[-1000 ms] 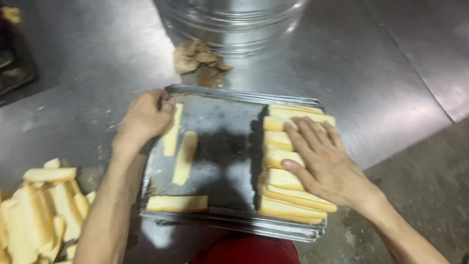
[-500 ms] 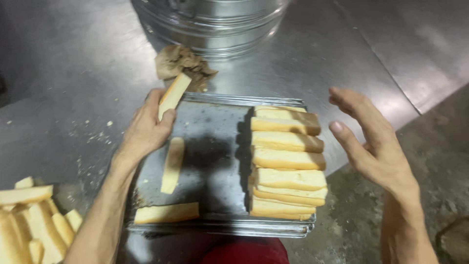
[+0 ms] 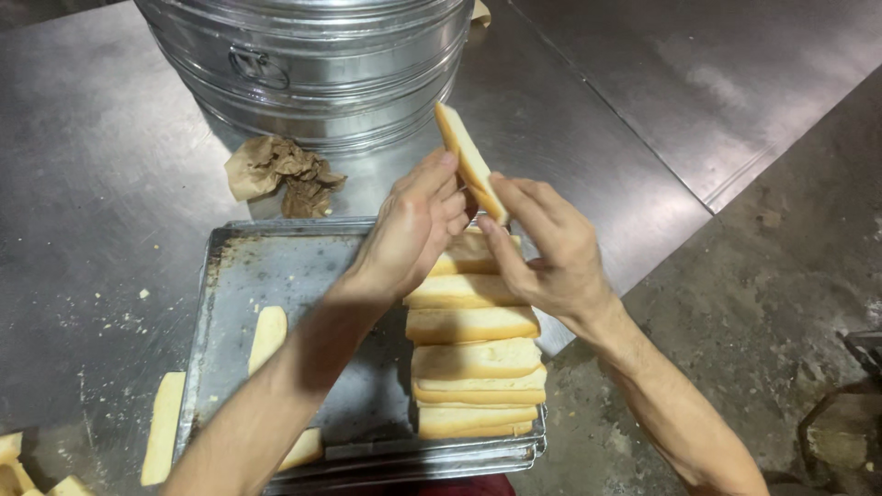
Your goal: The person stacks long bread rolls onto a metal tray by hand, picking them up from a pile on the workstation and arranging them into a tall vertical stack.
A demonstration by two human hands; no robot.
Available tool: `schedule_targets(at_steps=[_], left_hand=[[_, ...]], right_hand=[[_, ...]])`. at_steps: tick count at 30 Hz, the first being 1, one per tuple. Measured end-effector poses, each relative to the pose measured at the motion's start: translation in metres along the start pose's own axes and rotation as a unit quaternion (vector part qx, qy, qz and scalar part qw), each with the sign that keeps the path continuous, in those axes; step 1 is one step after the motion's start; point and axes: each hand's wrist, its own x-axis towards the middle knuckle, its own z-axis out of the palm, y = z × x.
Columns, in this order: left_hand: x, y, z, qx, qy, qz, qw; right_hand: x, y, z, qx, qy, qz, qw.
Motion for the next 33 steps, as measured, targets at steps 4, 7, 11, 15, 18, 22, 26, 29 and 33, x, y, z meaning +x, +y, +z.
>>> schedule_targets(at_steps=[4, 7, 11, 15, 18, 22, 26, 29, 33], left_hand=[[-0.005, 0.008, -0.013, 0.302, 0.058, 0.032, 0.951], [-0.003, 0.013, -0.028, 0.337, 0.052, 0.018, 0.94], [-0.007, 0.01, -0.047, 0.363, 0.133, -0.054, 0.921], [-0.015, 0.003, -0.062, 0.488, 0.135, -0.104, 0.856], [-0.015, 0.001, -0.07, 0.513, 0.103, -0.11, 0.845], [-0.019, 0.0, -0.075, 0.56, 0.065, -0.138, 0.814], [-0.019, 0.004, -0.062, 0.565, 0.016, -0.099, 0.819], [-0.022, 0.006, -0.051, 0.661, 0.045, -0.168, 0.73], [-0.032, 0.009, -0.05, 0.61, 0.073, -0.169, 0.771]], right_hand=[[-0.012, 0.026, -0.011, 0.264, 0.072, 0.219, 0.937], [-0.01, 0.052, -0.011, 0.408, 0.048, 0.345, 0.844], [-0.022, 0.071, 0.003, 0.338, -0.051, 0.443, 0.829], [-0.039, 0.077, 0.009, 0.2, -0.152, 0.467, 0.848], [-0.043, 0.079, 0.007, 0.213, -0.176, 0.411, 0.869], [-0.041, 0.071, 0.002, 0.222, -0.176, 0.386, 0.878], [-0.026, 0.055, -0.007, 0.031, -0.243, 0.425, 0.871], [-0.011, 0.038, -0.005, -0.015, -0.263, 0.372, 0.89], [0.001, 0.008, 0.025, -0.025, -0.295, 0.221, 0.929]])
